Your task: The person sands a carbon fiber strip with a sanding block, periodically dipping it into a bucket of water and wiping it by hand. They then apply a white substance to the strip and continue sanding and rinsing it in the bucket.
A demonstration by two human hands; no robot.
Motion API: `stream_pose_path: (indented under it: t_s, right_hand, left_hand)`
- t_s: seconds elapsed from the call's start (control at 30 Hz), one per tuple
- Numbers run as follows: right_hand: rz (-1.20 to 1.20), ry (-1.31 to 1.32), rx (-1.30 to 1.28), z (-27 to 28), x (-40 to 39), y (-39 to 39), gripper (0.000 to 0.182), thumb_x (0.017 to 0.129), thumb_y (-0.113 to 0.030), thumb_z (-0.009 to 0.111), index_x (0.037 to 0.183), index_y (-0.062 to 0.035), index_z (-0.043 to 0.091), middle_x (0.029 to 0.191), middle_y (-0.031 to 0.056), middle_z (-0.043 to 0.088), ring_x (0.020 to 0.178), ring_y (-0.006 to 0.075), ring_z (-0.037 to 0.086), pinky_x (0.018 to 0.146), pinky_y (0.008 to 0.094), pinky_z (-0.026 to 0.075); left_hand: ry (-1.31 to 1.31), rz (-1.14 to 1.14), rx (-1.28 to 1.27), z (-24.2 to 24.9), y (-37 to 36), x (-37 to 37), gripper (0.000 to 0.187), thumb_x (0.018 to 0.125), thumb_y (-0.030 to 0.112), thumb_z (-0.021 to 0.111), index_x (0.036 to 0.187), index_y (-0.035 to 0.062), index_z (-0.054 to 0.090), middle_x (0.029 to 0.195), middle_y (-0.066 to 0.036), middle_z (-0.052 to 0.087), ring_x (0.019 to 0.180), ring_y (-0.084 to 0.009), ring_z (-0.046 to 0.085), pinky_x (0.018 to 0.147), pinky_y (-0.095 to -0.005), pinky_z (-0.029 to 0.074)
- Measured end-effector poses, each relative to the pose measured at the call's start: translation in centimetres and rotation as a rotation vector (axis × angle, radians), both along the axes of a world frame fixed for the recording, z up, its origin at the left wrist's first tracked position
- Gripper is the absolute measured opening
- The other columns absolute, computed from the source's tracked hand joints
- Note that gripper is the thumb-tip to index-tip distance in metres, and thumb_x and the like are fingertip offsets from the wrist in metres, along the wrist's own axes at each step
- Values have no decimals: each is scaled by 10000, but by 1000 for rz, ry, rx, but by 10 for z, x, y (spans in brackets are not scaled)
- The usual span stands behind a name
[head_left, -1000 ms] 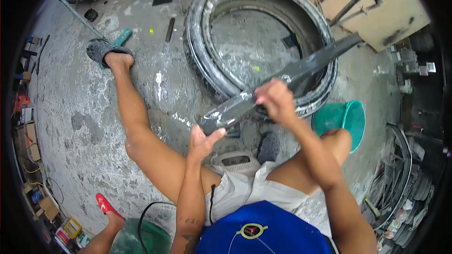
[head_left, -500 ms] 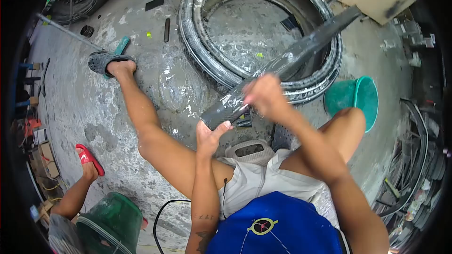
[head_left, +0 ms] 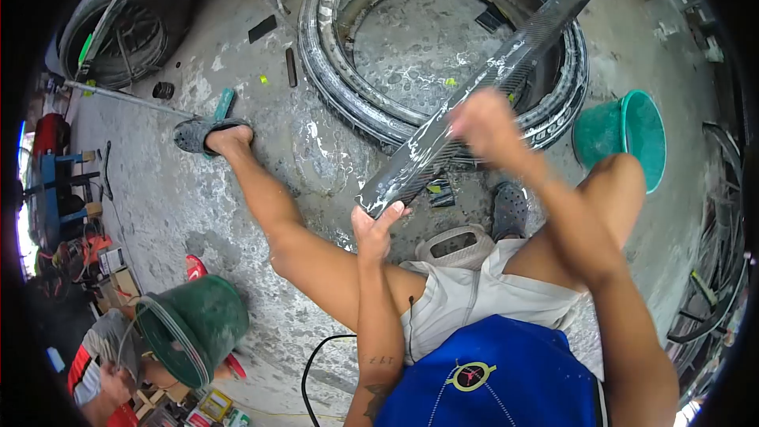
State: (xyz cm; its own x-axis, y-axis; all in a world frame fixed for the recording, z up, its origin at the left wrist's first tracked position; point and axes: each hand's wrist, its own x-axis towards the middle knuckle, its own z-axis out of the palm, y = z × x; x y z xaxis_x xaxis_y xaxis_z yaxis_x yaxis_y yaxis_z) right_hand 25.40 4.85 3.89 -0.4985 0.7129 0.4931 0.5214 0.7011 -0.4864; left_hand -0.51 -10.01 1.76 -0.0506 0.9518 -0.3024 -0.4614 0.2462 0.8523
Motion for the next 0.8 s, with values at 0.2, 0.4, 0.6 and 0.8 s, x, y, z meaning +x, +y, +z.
stream_pose_path:
  t_s: [0.2,0.4,0.6,0.8]
  right_hand:
    - [-608,-90,-9,20,41,44,106,852,-132,710,792,-45,694,855,144,681,831,346,616,767,444,490]
    - [86,42,-209,24,-101,-75,11,795,-167,711,786,-162,706,897,45,668,957,290,605,889,444,433]
    - [-420,-47,-90,28,59,61,136,860,-156,735,820,-40,678,815,127,664,816,335,618,778,440,501]
    - [-439,-256,-146,21,-15,23,112,846,-192,693,752,-130,692,823,121,687,865,355,643,791,488,471]
  left_hand:
    - [-61,41,3,-2,6,0,488,816,54,791,1248,-61,595,1131,-137,700,946,-198,699,774,-355,627]
    - [-100,66,38,-18,0,-5,511,813,46,781,1267,-55,570,1165,-139,684,982,-218,699,810,-371,622]
    - [-61,65,-18,-8,3,-1,529,827,31,742,1302,-89,542,1183,-176,685,1004,-256,712,793,-367,637]
    - [-92,49,-39,-8,8,-3,518,827,25,731,1298,-85,546,1185,-180,686,999,-258,714,807,-390,642]
